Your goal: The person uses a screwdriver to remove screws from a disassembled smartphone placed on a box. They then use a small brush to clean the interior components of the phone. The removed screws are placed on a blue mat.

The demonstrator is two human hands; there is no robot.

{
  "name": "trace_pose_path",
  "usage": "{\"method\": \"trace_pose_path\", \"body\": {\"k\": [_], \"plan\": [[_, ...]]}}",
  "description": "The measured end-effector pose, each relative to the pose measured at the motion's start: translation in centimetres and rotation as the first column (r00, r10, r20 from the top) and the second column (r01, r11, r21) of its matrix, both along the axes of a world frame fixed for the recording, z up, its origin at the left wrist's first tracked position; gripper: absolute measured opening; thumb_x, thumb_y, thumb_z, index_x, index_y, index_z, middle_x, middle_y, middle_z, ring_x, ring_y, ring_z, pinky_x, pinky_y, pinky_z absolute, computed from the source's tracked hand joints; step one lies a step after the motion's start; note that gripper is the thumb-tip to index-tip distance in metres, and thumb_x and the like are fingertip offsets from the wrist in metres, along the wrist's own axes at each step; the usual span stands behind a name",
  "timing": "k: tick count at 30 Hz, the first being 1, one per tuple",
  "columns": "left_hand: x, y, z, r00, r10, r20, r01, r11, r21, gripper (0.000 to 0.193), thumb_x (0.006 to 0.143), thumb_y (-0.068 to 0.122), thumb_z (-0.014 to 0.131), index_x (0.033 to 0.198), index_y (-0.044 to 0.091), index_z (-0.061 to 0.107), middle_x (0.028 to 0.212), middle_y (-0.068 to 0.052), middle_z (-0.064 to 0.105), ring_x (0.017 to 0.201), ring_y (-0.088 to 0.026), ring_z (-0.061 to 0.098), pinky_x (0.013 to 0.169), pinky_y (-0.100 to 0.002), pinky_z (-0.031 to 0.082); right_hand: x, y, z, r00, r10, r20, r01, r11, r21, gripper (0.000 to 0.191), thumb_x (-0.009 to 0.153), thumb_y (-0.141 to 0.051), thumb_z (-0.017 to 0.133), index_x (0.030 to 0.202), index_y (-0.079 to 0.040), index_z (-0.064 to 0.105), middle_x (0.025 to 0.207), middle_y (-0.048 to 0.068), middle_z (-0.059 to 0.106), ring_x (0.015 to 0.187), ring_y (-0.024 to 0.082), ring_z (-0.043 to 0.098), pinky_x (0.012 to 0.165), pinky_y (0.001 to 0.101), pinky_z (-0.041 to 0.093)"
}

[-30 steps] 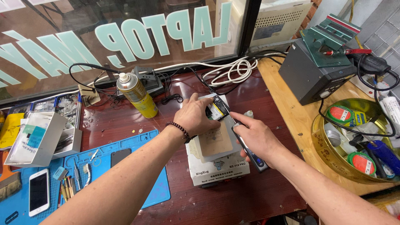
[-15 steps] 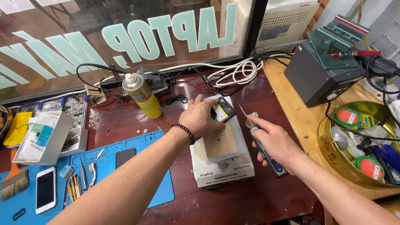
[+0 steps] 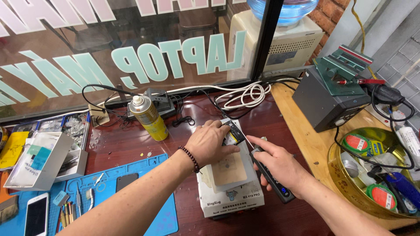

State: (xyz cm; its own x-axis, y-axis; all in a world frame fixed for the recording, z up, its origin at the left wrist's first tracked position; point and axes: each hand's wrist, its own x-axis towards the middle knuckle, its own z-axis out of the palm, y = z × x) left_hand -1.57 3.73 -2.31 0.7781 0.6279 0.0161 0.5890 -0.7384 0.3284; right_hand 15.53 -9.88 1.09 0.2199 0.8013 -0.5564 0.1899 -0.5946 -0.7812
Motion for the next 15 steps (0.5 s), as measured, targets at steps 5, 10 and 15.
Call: {"method": "trace_pose_path", "body": {"k": [5, 10, 15], "plan": [[-0.1, 0.1, 0.2, 0.955, 0.103, 0.279, -0.098, 0.995, -0.031, 0.069, 0.087, 0.046, 0.074, 0.135, 0.000, 0.057, 0.114, -0.021, 0.068, 0.113, -0.037, 0.062, 0.094, -0.050, 0.050, 0.2, -0.2, -0.4, 0.940, -0.085, -0.330, 0.101, 0.994, 0.032, 0.060, 0.094, -0.029, 0.050, 0.154, -0.029, 0.046, 0.081, 0.008, 0.063, 0.052, 0.015, 0.060, 0.043, 0.0311, 0.050], [1.8, 0.9, 0.5, 0.707, 0.626, 0.328, -0.173, 0.603, -0.779, 0.041, 0.100, 0.035, 0.061, 0.119, 0.000, 0.069, 0.102, -0.017, 0.075, 0.097, -0.028, 0.073, 0.089, -0.040, 0.058, -0.9, 0.0, 0.2, 0.791, -0.143, -0.595, 0.207, 0.978, 0.040, 0.062, 0.094, -0.031, 0.047, 0.156, -0.030, 0.042, 0.083, 0.006, 0.062, 0.053, 0.015, 0.058, 0.046, 0.0319, 0.051], [1.6, 2.3, -0.3, 0.471, 0.849, 0.241, 0.339, 0.079, -0.938, 0.015, 0.098, 0.013, 0.058, 0.108, 0.003, 0.061, 0.100, -0.012, 0.069, 0.095, -0.025, 0.067, 0.090, -0.041, 0.057, -2.5, 1.5, 1.4, 0.708, -0.076, -0.702, 0.181, 0.981, 0.076, 0.064, 0.094, -0.030, 0.045, 0.158, -0.033, 0.040, 0.084, 0.005, 0.063, 0.055, 0.013, 0.058, 0.047, 0.0301, 0.053]]}}
